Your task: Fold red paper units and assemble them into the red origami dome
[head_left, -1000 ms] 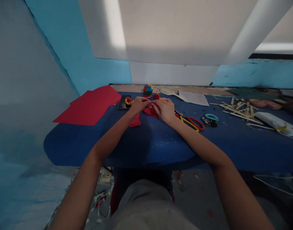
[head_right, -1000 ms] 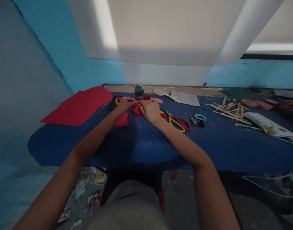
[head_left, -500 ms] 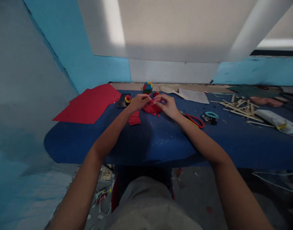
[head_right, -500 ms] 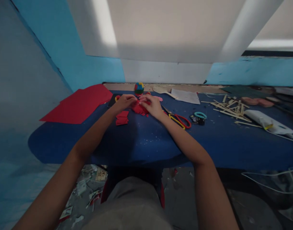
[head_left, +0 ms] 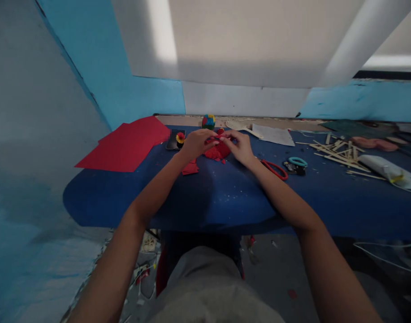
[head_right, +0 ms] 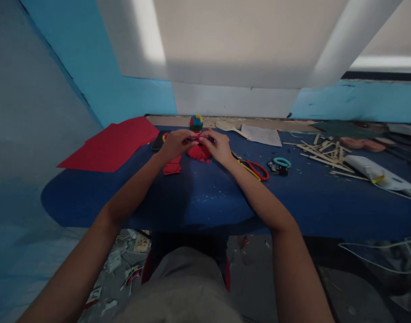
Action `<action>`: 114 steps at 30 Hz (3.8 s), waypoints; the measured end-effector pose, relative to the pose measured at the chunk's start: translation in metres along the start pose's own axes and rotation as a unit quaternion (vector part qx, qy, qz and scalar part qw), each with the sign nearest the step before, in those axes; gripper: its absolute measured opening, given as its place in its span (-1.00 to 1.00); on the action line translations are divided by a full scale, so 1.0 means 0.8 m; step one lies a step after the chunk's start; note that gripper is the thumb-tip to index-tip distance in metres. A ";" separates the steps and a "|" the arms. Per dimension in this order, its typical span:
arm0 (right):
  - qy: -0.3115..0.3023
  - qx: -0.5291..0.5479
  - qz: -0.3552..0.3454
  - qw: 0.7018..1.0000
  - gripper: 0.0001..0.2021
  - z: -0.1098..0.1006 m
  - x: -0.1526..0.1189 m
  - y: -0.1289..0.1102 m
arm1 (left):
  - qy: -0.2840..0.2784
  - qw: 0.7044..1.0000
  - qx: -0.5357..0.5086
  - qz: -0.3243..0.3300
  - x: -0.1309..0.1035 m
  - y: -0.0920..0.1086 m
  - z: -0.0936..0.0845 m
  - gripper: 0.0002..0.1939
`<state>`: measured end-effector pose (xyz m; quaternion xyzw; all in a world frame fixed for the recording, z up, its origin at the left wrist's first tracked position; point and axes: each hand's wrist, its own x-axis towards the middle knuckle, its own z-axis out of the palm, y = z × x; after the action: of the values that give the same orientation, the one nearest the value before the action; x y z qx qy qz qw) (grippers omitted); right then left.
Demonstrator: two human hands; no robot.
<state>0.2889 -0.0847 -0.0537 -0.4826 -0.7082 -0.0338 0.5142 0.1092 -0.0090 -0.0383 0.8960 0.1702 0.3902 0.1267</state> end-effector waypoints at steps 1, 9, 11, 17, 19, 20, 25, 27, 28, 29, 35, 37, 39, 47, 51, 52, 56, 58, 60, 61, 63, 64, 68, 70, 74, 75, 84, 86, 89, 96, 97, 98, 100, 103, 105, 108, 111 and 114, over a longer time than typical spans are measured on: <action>0.000 0.005 -0.005 1.000 -0.80 0.000 0.000 -0.001 | 0.002 1.000 0.017 0.017 -0.001 0.000 -0.001 -0.75; 0.030 0.033 -0.055 0.997 -0.86 0.000 -0.003 -0.013 | 0.035 0.999 -0.024 0.014 -0.003 0.007 -0.003 -0.83; 0.039 0.032 -0.065 0.997 -0.86 -0.001 -0.003 -0.013 | 0.051 0.996 -0.067 0.008 -0.004 0.008 0.001 -0.83; 0.000 -0.014 -0.077 0.997 -0.77 -0.006 -0.004 -0.008 | 0.051 0.985 -0.158 -0.046 -0.004 0.008 0.005 -0.79; -0.056 -0.026 -0.068 0.996 -0.73 -0.008 -0.003 -0.004 | -0.019 0.990 -0.126 -0.055 -0.002 0.002 -0.001 -0.79; -0.086 -0.030 -0.061 0.994 -0.72 -0.010 -0.003 -0.001 | -0.058 0.992 -0.100 -0.051 -0.001 -0.003 -0.006 -0.80; -0.194 -0.041 -0.031 0.980 -0.77 -0.023 -0.001 0.021 | -0.177 0.974 0.068 -0.121 -0.002 -0.045 -0.034 -0.83; -0.248 -0.026 -0.016 0.968 -0.81 -0.027 -0.001 0.033 | -0.280 0.937 0.103 -0.184 -0.005 -0.064 -0.040 -0.85; -0.277 -0.015 -0.009 0.961 -0.83 -0.028 -0.002 0.039 | -0.302 0.927 0.103 -0.196 -0.006 -0.073 -0.042 -0.85; -0.302 -0.007 -0.004 0.953 -0.84 -0.029 -0.003 0.044 | -0.323 0.919 0.099 -0.203 -0.007 -0.080 -0.042 -0.83; -0.307 -0.086 -0.003 0.948 -0.76 -0.028 -0.004 0.056 | -0.340 0.919 0.055 -0.191 -0.010 -0.092 -0.035 -0.76; -0.289 -0.111 0.000 0.951 -0.75 -0.029 -0.003 0.054 | -0.317 0.930 0.047 -0.182 -0.009 -0.089 -0.034 -0.75; -0.272 -0.126 -0.007 0.954 -0.75 -0.030 -0.003 0.051 | -0.288 0.941 0.030 -0.173 -0.008 -0.084 -0.036 -0.74; -0.255 -0.145 -0.043 0.955 -0.75 -0.029 -0.002 0.038 | -0.145 0.966 -0.054 -0.208 -0.006 -0.061 -0.046 -0.69; -0.223 -0.147 -0.057 0.962 -0.71 -0.024 -0.003 0.030 | -0.089 0.950 -0.135 -0.267 -0.003 -0.055 -0.043 -0.82; -0.209 -0.143 -0.061 0.966 -0.70 -0.021 -0.004 0.027 | -0.070 0.940 -0.173 -0.285 -0.002 -0.052 -0.041 -0.83; -0.141 -0.120 -0.103 0.977 -0.59 -0.009 -0.008 0.014 | -0.003 0.888 -0.336 -0.313 0.001 -0.028 -0.029 -0.70; -0.105 -0.119 -0.133 0.978 -0.57 -0.004 -0.010 0.007 | 0.002 0.868 -0.391 -0.306 0.001 -0.013 -0.024 -0.66; -0.076 -0.117 -0.160 0.977 -0.67 -0.001 -0.012 0.002 | -0.024 0.859 -0.416 -0.299 0.001 -0.002 -0.021 -0.69; -0.064 -0.113 -0.169 0.977 -0.73 0.000 -0.012 0.000 | -0.043 0.858 -0.418 -0.295 0.000 0.002 -0.020 -0.73; -0.049 -0.099 -0.176 0.978 -0.76 -0.001 -0.012 -0.001 | -0.077 0.866 -0.403 -0.286 0.000 0.005 -0.020 -0.81; -0.047 -0.091 -0.173 0.980 -0.77 -0.002 -0.011 0.000 | -0.084 0.873 -0.391 -0.280 -0.001 0.005 -0.020 -0.83; -0.038 -0.052 -0.150 0.987 -0.82 -0.003 -0.008 0.003 | -0.053 0.920 -0.318 -0.223 -0.001 -0.007 -0.018 -0.85; -0.022 -0.021 -0.125 0.992 -0.83 0.000 -0.007 0.005 | -0.039 0.942 -0.280 -0.181 -0.001 -0.013 -0.015 -0.87; -0.015 0.016 -0.046 0.999 -0.83 0.008 -0.009 0.007 | -0.070 0.968 -0.212 -0.111 -0.001 -0.014 -0.007 -0.74; -0.013 0.022 -0.028 0.999 -0.83 0.009 -0.009 0.007 | -0.079 0.972 -0.199 -0.101 -0.001 -0.013 -0.005 -0.71; -0.026 0.254 0.159 0.954 -0.64 0.011 -0.005 0.000 | 0.010 0.983 -0.165 -0.076 -0.001 -0.007 0.001 -0.76; -0.030 0.292 0.185 0.938 -0.65 0.012 -0.005 0.000 | 0.018 0.985 -0.155 -0.068 0.000 -0.004 0.000 -0.75; -0.012 0.319 0.201 0.926 -0.66 0.011 -0.004 -0.001 | 0.028 0.983 -0.167 -0.064 -0.001 -0.001 0.000 -0.73; 0.013 0.359 0.219 0.907 -0.67 0.013 -0.002 -0.006 | 0.034 0.979 -0.179 -0.092 -0.001 0.007 -0.001 -0.76; 0.016 0.361 0.223 0.906 -0.66 0.013 -0.002 -0.006 | 0.036 0.980 -0.171 -0.096 -0.001 0.008 -0.001 -0.77; 0.016 0.361 0.226 0.905 -0.65 0.014 -0.002 -0.007 | 0.038 0.981 -0.160 -0.098 -0.001 0.010 -0.002 -0.78; 0.015 0.357 0.231 0.905 -0.64 0.014 -0.002 -0.007 | 0.038 0.985 -0.136 -0.096 -0.002 0.011 -0.003 -0.78; 0.017 0.356 0.231 0.905 -0.64 0.014 -0.002 -0.007 | 0.033 0.992 -0.092 -0.084 -0.002 0.011 -0.004 -0.80; 0.025 0.351 0.226 0.909 -0.65 0.015 -0.002 -0.006 | 0.039 0.994 -0.066 -0.077 -0.002 0.011 -0.005 -0.83; 0.043 0.327 0.206 0.921 -0.68 0.019 0.001 -0.002 | 0.045 0.995 -0.043 -0.073 0.000 0.013 -0.004 -0.85; 0.060 0.277 0.169 0.944 -0.71 0.018 0.003 -0.001 | 0.049 0.995 -0.028 -0.076 0.002 0.017 -0.004 -0.81; 0.048 0.142 0.092 0.984 -0.76 0.009 0.001 -0.003 | 0.025 0.996 -0.036 -0.081 0.001 0.019 -0.003 -0.84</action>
<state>0.2821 -0.0817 -0.0552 -0.4655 -0.6326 0.0919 0.6121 0.1110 -0.0220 -0.0305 0.8641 0.2311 0.4064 0.1863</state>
